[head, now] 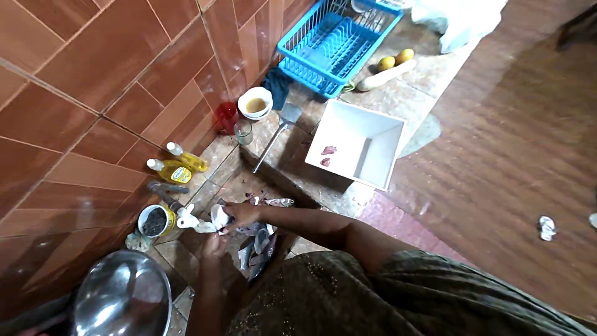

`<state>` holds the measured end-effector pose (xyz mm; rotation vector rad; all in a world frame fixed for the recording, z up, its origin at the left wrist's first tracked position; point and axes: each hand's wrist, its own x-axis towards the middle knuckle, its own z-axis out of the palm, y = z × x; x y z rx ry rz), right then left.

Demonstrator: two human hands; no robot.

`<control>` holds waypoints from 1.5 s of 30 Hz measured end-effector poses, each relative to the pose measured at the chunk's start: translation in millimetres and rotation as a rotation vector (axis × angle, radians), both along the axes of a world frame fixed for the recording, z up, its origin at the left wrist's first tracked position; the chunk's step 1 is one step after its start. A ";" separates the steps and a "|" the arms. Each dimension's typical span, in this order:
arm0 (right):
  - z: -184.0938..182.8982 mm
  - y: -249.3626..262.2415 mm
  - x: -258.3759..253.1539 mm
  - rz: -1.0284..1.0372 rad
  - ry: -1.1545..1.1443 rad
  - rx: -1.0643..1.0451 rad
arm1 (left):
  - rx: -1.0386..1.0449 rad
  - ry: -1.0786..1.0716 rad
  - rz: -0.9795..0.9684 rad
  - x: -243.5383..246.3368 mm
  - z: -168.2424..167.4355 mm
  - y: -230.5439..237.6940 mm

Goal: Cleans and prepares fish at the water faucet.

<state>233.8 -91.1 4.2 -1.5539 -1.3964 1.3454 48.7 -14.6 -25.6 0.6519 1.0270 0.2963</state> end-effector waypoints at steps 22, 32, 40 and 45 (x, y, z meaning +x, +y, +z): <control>47.2 -88.7 2.9 -0.177 -0.593 0.754 | 0.244 -0.025 0.017 1.0 55.1 -41.0; 34.1 -99.5 -11.5 -0.143 -0.541 0.818 | 0.327 -0.279 -0.133 -3.8 78.1 -62.1; 28.8 -112.5 -7.3 -0.269 -0.087 0.528 | 0.583 -0.004 -0.356 -18.9 99.5 -60.0; 43.4 -115.2 -9.2 -0.456 0.335 0.198 | 0.633 0.158 -0.386 -13.9 113.7 -66.4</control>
